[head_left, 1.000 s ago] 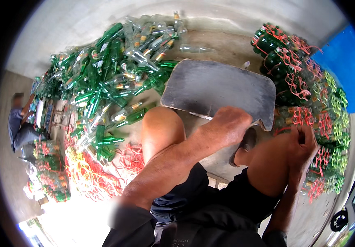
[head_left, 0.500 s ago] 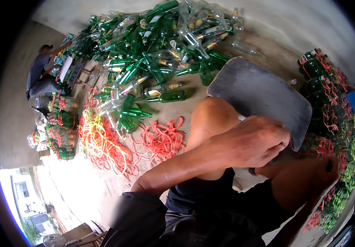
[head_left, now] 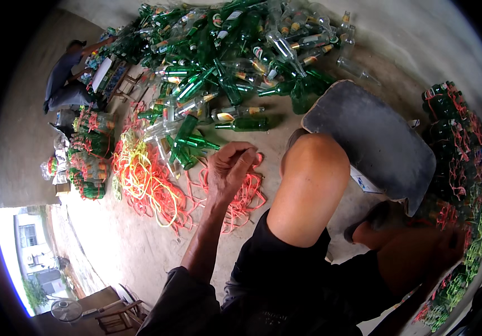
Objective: The person sits on a low stool and bundles green glass bottles using red plastic straps. They thread the straps through the necks of the bottles, tie knots, and place the completed bundles on the floor. Another person is visible in the background working with bottles.
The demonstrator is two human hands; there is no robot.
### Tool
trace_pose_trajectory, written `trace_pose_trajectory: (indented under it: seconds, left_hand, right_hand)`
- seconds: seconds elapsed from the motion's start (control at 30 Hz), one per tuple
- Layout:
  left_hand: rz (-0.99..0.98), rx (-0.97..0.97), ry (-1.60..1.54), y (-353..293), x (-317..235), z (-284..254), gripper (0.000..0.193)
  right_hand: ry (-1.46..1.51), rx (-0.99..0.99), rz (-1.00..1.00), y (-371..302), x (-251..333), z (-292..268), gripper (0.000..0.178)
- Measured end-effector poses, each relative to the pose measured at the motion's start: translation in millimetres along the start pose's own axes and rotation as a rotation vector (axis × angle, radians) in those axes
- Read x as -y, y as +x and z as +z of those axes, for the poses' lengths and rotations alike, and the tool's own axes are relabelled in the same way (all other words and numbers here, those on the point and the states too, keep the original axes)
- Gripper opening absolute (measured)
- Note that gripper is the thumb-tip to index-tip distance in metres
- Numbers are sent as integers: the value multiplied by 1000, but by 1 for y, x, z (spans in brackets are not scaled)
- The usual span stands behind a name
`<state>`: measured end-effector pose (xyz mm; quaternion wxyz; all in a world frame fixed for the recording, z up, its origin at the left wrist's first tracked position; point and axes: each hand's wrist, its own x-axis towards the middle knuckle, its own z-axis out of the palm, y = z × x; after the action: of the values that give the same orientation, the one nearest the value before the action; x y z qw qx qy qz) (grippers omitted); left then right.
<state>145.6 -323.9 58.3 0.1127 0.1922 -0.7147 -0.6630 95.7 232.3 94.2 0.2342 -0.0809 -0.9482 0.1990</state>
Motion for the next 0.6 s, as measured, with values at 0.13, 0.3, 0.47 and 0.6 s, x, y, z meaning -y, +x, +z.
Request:
trace_pose_trajectory:
  seconds: [0.13, 0.3, 0.47, 0.6]
  left_hand:
    - [-205, -77, 49, 17, 107, -22, 19]
    - [-485, -115, 13, 48, 198, -45, 22]
    - [-526, -225, 95, 107, 275, -72, 24]
    - [-449, -231, 263, 144, 293, -77, 25]
  right_hand:
    - [-46, 11, -44, 1, -5, -4, 15]
    - [-39, 44, 30, 3, 2, -6, 15]
    - [-79, 38, 94, 4, -19, -2, 17]
    - [-100, 68, 113, 10, -14, -1, 17]
